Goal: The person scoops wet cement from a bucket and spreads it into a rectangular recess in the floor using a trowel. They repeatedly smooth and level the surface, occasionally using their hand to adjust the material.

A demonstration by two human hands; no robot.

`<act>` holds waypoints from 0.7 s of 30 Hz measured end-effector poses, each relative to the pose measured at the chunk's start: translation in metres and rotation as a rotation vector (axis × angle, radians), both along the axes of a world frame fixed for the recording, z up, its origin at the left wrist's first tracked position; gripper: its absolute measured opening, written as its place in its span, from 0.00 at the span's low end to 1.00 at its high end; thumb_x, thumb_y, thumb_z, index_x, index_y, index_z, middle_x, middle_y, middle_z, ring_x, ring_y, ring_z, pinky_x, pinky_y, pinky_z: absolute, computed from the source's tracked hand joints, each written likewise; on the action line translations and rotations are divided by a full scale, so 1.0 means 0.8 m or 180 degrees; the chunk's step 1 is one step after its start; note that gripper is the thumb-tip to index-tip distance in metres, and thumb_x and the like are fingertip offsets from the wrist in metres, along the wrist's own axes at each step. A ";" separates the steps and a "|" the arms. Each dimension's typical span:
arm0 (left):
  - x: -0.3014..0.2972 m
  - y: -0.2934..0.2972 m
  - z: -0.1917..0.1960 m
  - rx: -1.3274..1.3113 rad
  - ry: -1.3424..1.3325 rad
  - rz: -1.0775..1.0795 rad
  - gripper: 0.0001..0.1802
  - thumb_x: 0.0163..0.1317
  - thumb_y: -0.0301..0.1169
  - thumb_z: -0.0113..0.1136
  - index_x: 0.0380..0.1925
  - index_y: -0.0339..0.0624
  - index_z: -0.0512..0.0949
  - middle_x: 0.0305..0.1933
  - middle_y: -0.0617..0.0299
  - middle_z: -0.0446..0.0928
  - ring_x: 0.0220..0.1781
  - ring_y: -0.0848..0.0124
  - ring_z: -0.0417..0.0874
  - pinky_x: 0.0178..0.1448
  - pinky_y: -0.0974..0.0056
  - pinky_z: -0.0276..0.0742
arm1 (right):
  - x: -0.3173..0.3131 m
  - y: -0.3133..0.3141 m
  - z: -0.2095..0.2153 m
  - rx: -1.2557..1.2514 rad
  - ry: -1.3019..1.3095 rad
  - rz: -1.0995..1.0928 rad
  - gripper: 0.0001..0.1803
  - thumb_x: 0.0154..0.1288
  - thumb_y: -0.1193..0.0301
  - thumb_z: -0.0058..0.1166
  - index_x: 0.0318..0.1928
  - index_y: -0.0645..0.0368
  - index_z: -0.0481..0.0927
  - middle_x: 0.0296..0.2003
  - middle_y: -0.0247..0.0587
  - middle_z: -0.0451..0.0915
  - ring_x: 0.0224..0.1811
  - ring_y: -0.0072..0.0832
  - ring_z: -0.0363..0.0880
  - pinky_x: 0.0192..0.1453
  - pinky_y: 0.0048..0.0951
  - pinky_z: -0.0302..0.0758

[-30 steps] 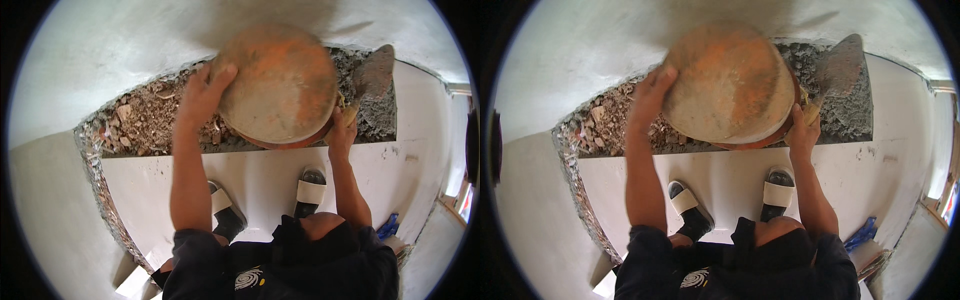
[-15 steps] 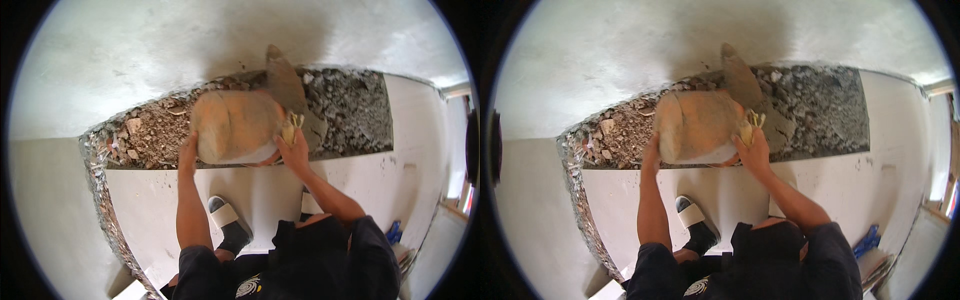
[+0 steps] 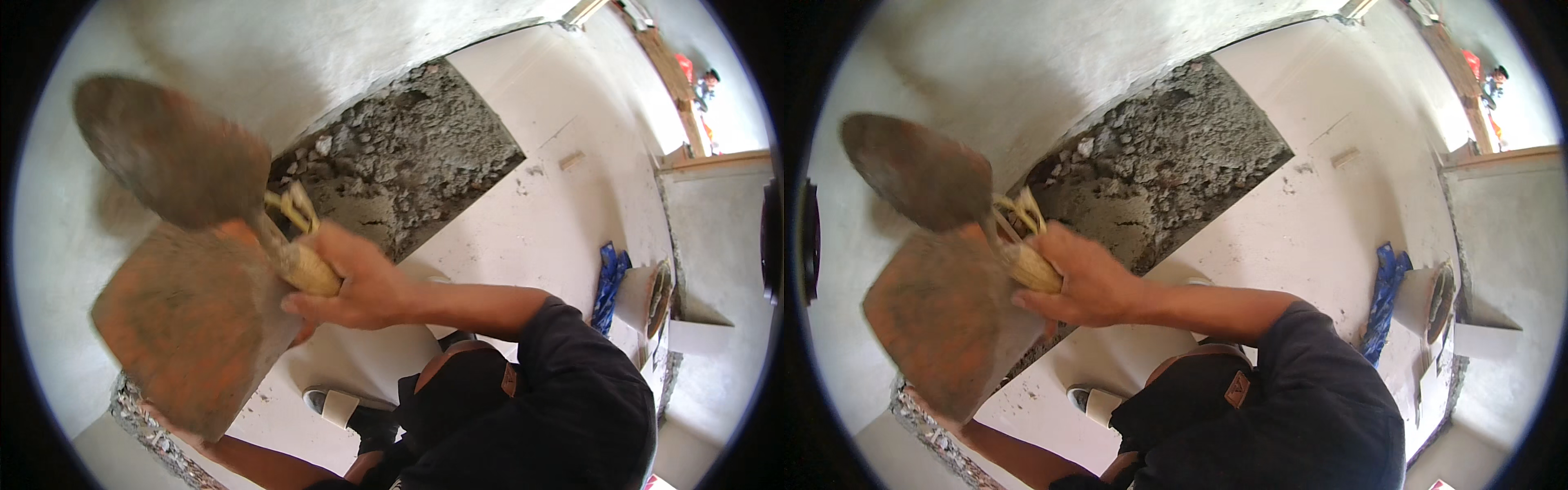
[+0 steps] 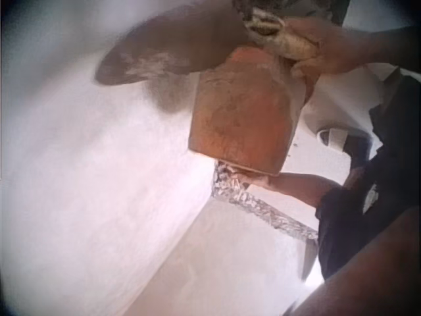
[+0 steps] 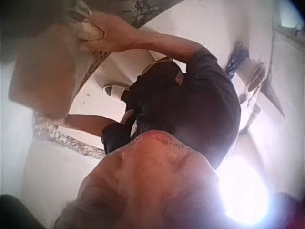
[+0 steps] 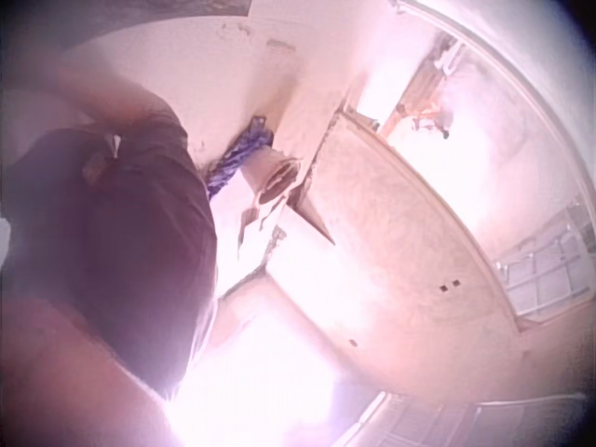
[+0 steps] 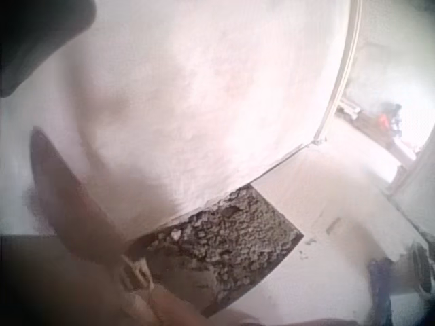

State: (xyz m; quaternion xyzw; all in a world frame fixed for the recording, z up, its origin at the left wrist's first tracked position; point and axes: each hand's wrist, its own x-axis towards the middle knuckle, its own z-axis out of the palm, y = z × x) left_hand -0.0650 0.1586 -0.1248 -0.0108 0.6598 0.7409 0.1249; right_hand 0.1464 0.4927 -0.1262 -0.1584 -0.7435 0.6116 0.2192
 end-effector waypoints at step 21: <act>0.557 0.391 -0.186 0.0786 -0.4158 -0.5590 0.60 0.54 0.79 0.17 0.74 0.43 0.37 0.78 0.53 0.43 0.79 0.58 0.43 0.76 0.42 0.38 | 0.530 0.026 0.182 0.1168 -0.2442 -0.4584 0.19 0.61 0.69 0.62 0.50 0.60 0.72 0.31 0.28 0.72 0.28 0.14 0.69 0.30 0.17 0.66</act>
